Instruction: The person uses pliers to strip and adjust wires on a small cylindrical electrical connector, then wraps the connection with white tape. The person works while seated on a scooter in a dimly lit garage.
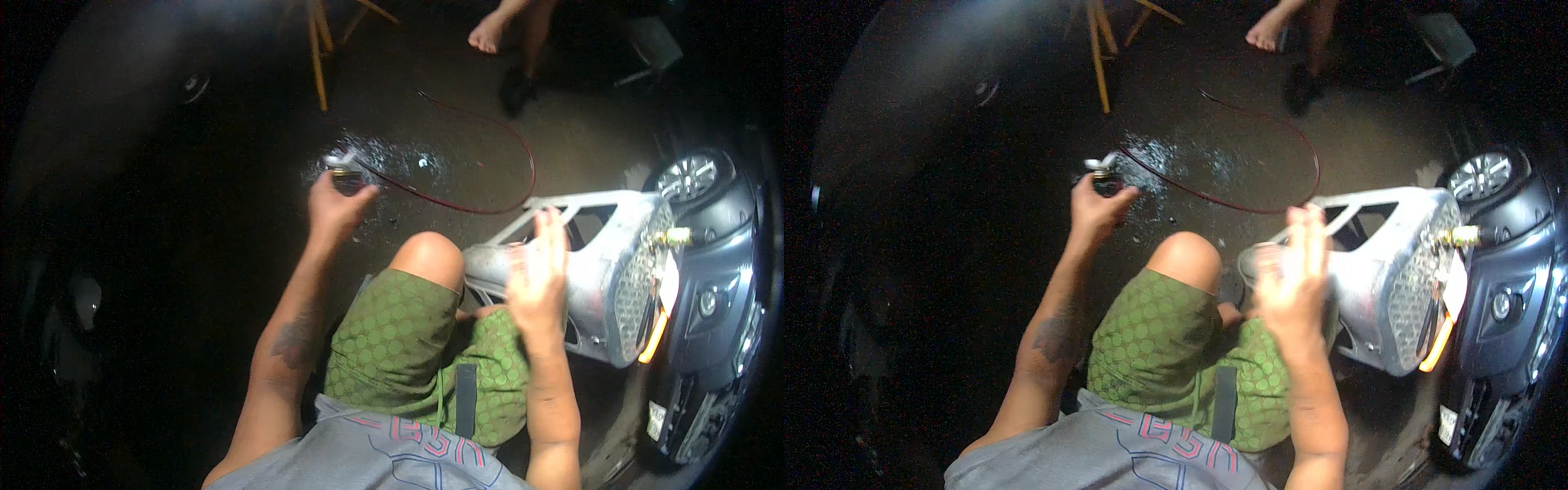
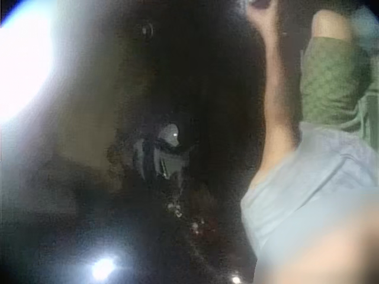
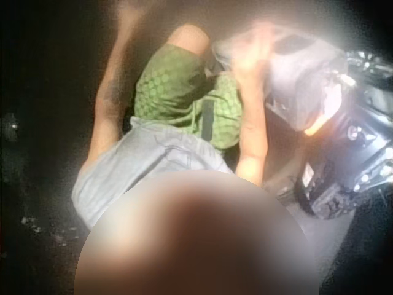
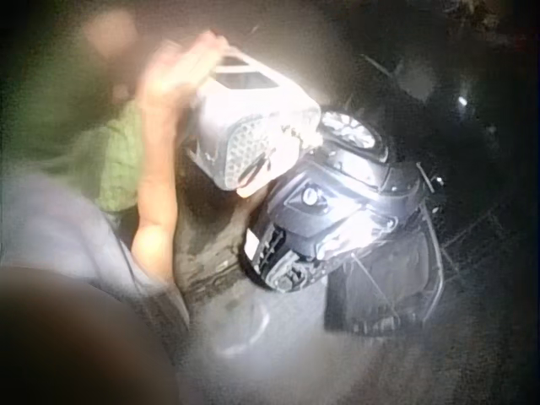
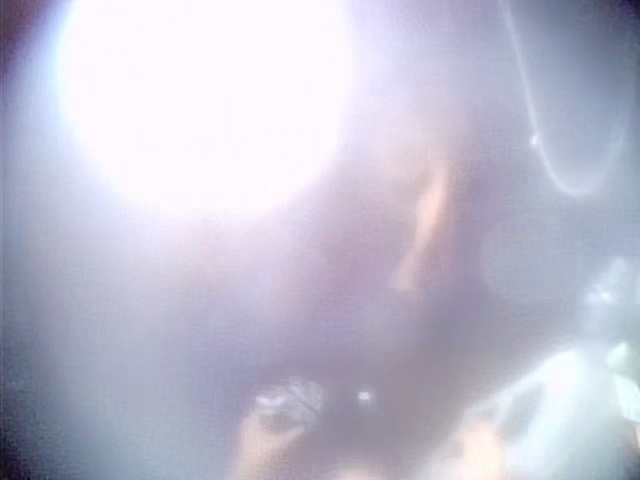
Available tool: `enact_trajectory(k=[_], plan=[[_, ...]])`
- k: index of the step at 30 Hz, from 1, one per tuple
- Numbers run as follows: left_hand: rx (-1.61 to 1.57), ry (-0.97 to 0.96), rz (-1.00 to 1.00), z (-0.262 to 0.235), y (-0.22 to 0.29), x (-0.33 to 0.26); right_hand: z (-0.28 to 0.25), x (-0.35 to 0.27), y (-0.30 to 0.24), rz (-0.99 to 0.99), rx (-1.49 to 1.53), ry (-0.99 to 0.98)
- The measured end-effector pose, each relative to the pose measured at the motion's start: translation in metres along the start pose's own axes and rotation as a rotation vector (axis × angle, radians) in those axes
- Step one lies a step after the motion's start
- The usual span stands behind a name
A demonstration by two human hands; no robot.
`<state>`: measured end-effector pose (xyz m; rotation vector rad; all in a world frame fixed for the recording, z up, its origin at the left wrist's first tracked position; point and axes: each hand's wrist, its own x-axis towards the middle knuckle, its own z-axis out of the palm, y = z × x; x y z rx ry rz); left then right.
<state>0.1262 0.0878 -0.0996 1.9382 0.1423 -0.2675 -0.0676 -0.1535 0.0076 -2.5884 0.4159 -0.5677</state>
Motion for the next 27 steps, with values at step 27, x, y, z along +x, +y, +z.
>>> enact_trajectory(k=[27], plan=[[-0.498, -1.008, 0.131, 0.002, 0.106, -0.166, -0.062, 0.007, -0.025, -0.392, 0.592, -0.211]])
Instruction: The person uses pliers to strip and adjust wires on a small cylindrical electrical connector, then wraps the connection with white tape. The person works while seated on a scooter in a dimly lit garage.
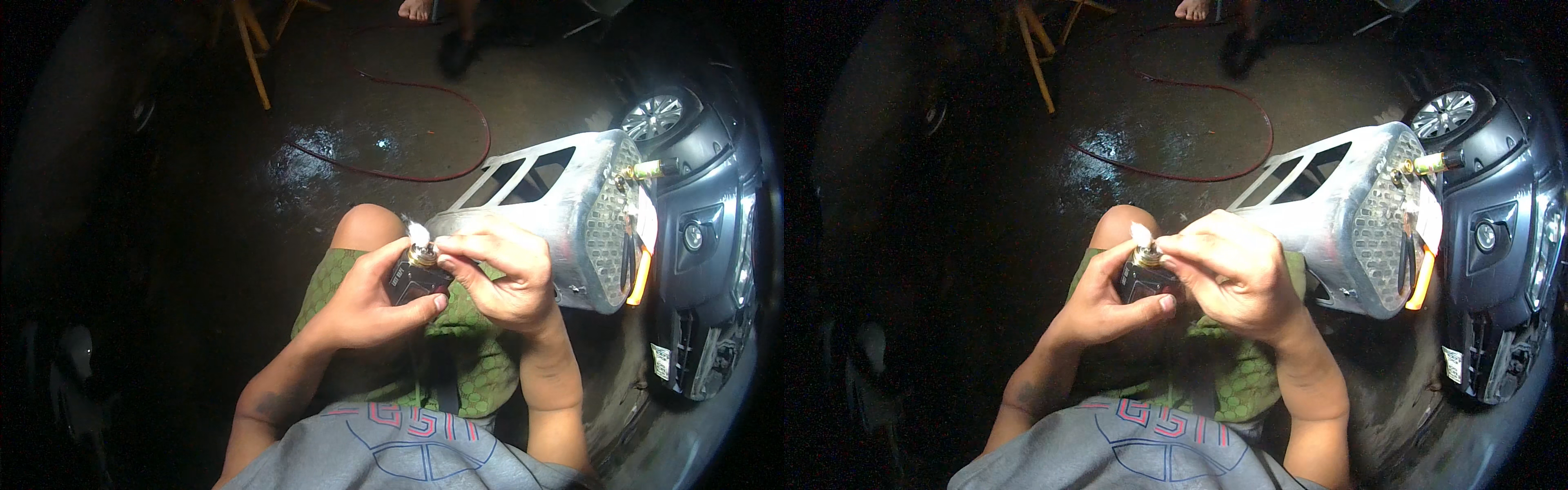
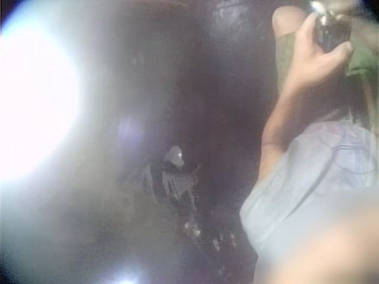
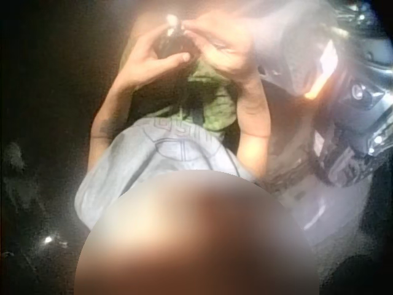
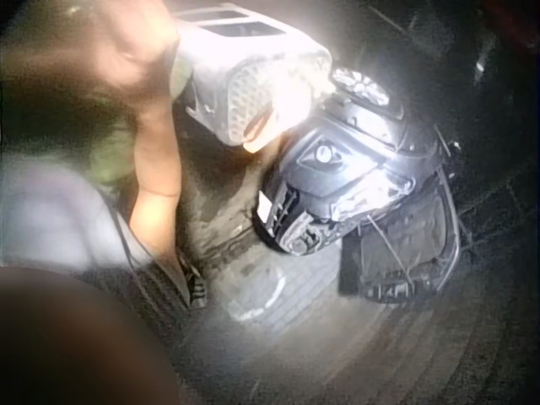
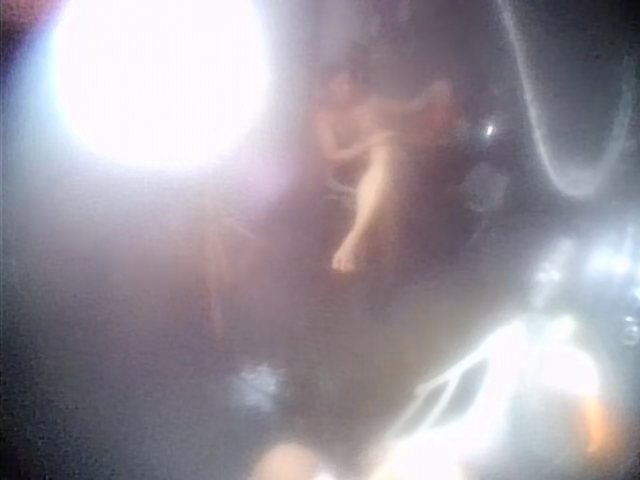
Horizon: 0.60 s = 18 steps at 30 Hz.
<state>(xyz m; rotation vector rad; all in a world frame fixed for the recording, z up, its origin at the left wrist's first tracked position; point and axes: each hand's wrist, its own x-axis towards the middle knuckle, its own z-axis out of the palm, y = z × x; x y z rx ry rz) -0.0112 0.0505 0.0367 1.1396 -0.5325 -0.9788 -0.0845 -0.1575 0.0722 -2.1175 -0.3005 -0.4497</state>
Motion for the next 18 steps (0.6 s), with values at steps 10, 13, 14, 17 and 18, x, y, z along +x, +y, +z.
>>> enact_trajectory(k=[10, 13, 14, 17, 18], plan=[[0.174, 0.041, 0.039, 0.013, -0.012, 0.011, -0.02, 0.011, 0.011, 0.193, -0.066, -0.155], [0.348, 0.058, 0.08, 0.011, -0.017, 0.014, -0.017, 0.018, 0.011, 0.391, 0.112, -0.266], [0.414, 0.073, 0.085, 0.011, -0.018, 0.014, -0.015, 0.021, 0.012, 0.437, 0.165, -0.255], [0.473, 0.05, 0.07, 0.012, -0.02, 0.014, -0.02, 0.03, 0.018, 0.509, 0.163, -0.397], [0.485, 0.034, 0.07, 0.012, -0.021, 0.015, -0.024, 0.032, 0.019, 0.53, 0.207, -0.476]])
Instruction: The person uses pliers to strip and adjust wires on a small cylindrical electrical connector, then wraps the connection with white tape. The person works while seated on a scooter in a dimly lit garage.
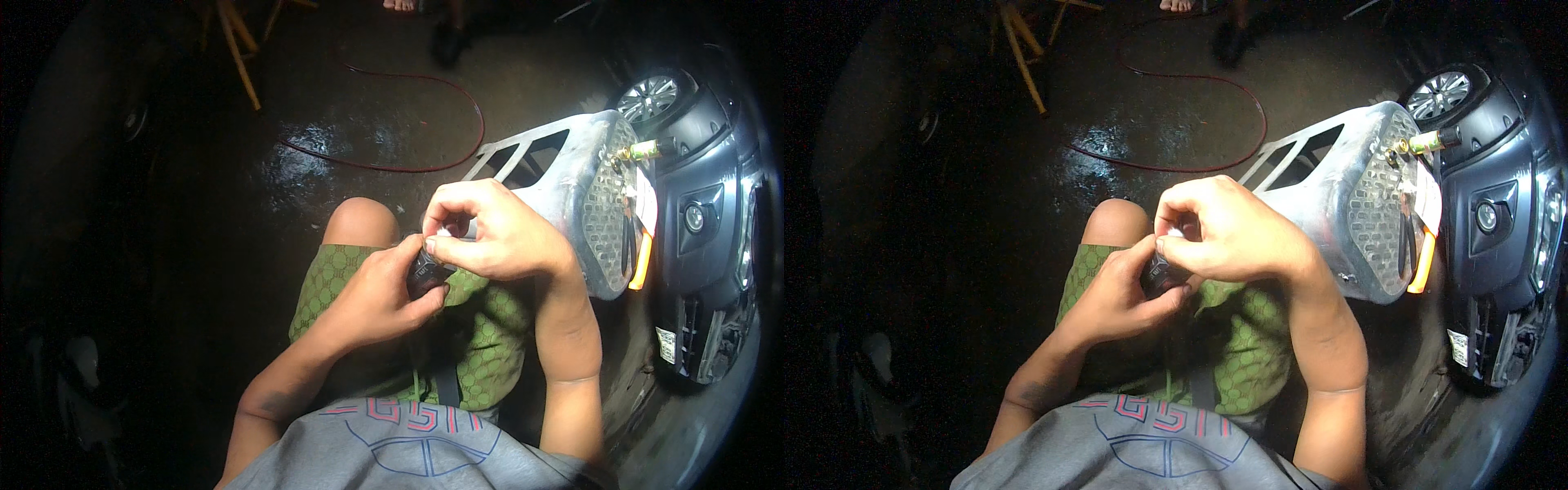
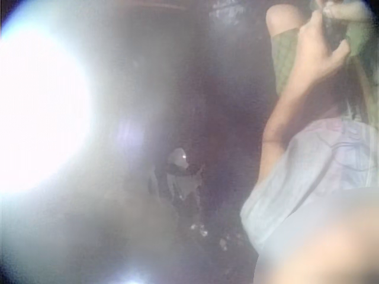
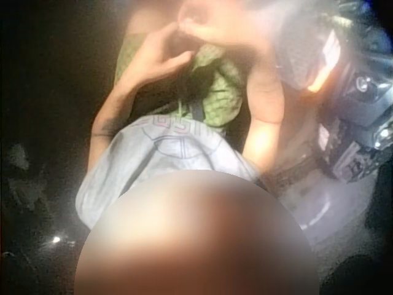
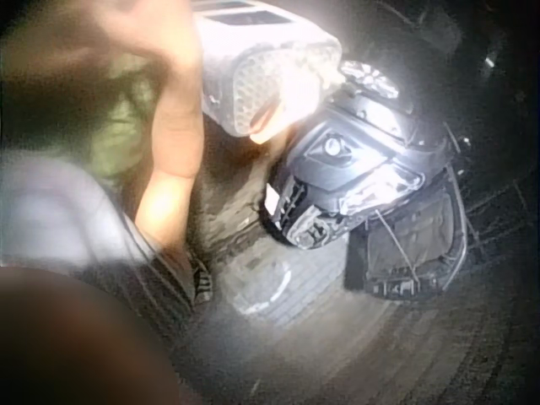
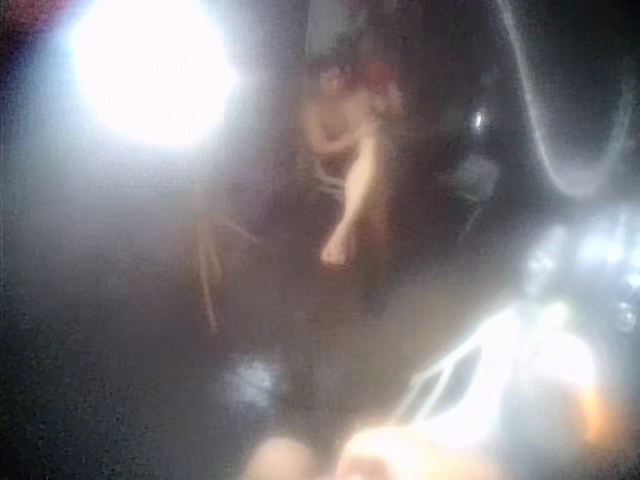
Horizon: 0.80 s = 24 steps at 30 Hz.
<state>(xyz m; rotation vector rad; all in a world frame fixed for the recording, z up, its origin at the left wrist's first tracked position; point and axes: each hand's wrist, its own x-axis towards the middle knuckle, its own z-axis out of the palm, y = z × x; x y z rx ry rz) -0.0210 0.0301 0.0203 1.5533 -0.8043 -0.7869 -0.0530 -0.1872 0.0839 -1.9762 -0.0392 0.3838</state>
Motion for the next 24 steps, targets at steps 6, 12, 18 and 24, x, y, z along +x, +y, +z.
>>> enact_trajectory(k=[6, 12, 18, 24], plan=[[-0.08, -0.081, -0.094, 0.001, -0.006, -0.001, -0.011, 0.01, 0.004, -0.114, -0.344, 0.296], [-0.29, -0.099, -0.015, 0.001, -0.023, 0.004, -0.023, 0.008, 0.012, -0.312, 0.012, -0.322], [-0.331, -0.256, -0.097, -0.007, -0.028, 0.003, -0.036, 0.025, 0.024, -0.261, 0.069, -0.484], [-0.313, -0.292, -0.083, -0.009, -0.028, 0.005, -0.039, 0.045, 0.015, -0.096, 0.129, -0.614]])
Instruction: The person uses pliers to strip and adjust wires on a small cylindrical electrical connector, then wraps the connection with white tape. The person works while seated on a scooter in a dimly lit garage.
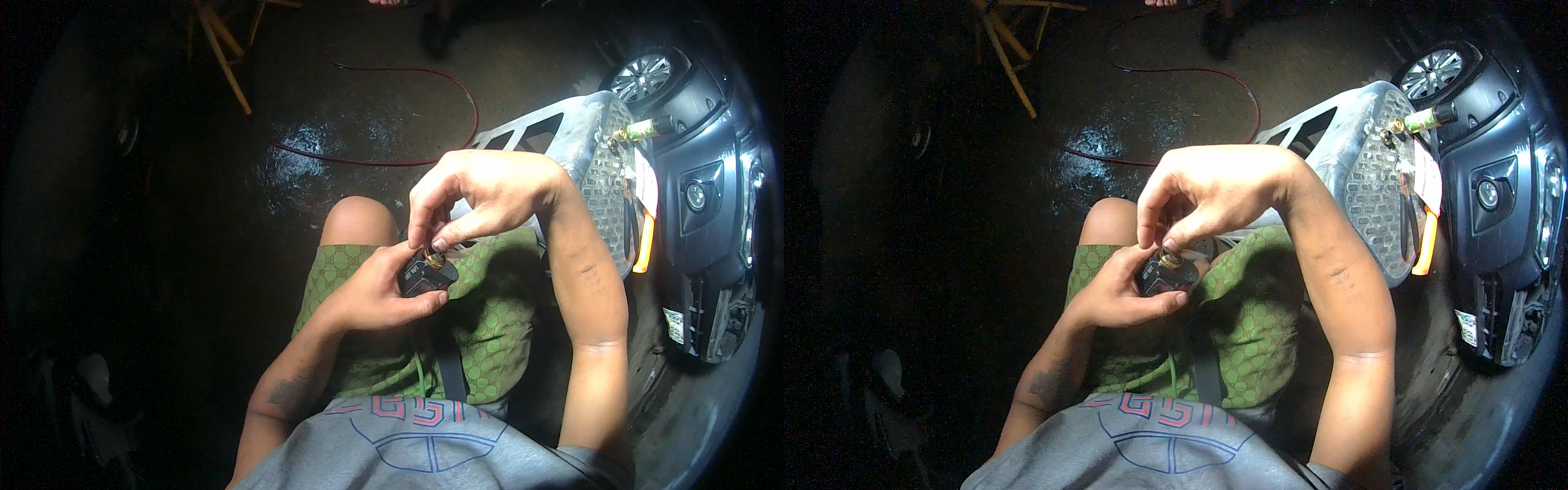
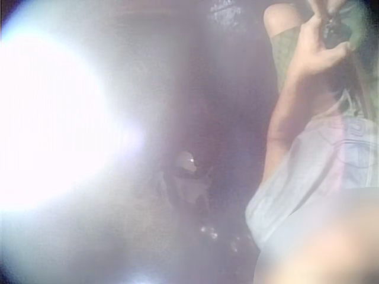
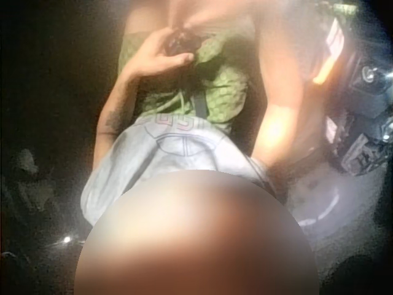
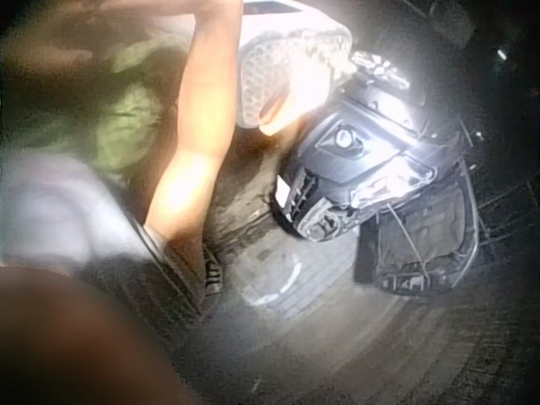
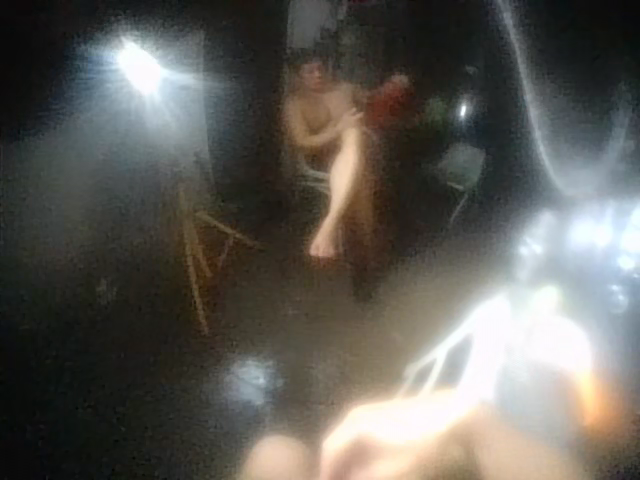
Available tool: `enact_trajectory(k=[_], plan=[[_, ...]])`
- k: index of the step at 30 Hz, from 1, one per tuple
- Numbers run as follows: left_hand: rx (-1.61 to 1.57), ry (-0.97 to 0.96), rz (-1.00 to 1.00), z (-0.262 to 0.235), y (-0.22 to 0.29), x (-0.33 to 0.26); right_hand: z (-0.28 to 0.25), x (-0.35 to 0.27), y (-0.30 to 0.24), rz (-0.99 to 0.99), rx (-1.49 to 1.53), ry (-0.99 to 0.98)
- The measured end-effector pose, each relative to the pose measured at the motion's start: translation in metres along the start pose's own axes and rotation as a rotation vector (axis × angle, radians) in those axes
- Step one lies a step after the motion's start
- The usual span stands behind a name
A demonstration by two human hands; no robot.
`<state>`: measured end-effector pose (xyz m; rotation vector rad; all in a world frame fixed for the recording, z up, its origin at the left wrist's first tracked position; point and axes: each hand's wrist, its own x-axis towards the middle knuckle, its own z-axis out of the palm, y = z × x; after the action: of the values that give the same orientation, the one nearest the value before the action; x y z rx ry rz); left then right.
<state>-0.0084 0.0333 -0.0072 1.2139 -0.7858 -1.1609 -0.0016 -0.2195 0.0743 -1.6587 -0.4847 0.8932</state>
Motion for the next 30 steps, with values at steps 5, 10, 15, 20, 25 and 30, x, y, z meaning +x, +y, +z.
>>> enact_trajectory(k=[5, 10, 15, 20, 25, 30], plan=[[-0.049, 0.041, -0.018, 0.001, 0.004, 0.0, 0.005, 0.012, 0.001, -0.177, -0.051, 0.448], [-0.081, 0.141, 0.011, 0.0, 0.005, 0.0, 0.028, -0.002, 0.013, -0.046, 0.104, 1.035], [-0.231, 0.157, -0.06, -0.002, 0.001, -0.002, 0.077, -0.02, 0.021, -0.095, 0.078, 0.904], [-0.163, 0.167, 0.019, 0.002, -0.001, 0.001, 0.103, -0.019, 0.026, 0.016, 0.078, 0.89], [0.039, 0.234, 0.134, 0.006, -0.002, 0.003, 0.097, -0.025, 0.03, -0.043, 0.304, 0.824], [-0.081, 0.251, 0.071, 0.006, -0.003, 0.001, 0.08, -0.037, 0.039, 0.227, -0.185, 1.175]])
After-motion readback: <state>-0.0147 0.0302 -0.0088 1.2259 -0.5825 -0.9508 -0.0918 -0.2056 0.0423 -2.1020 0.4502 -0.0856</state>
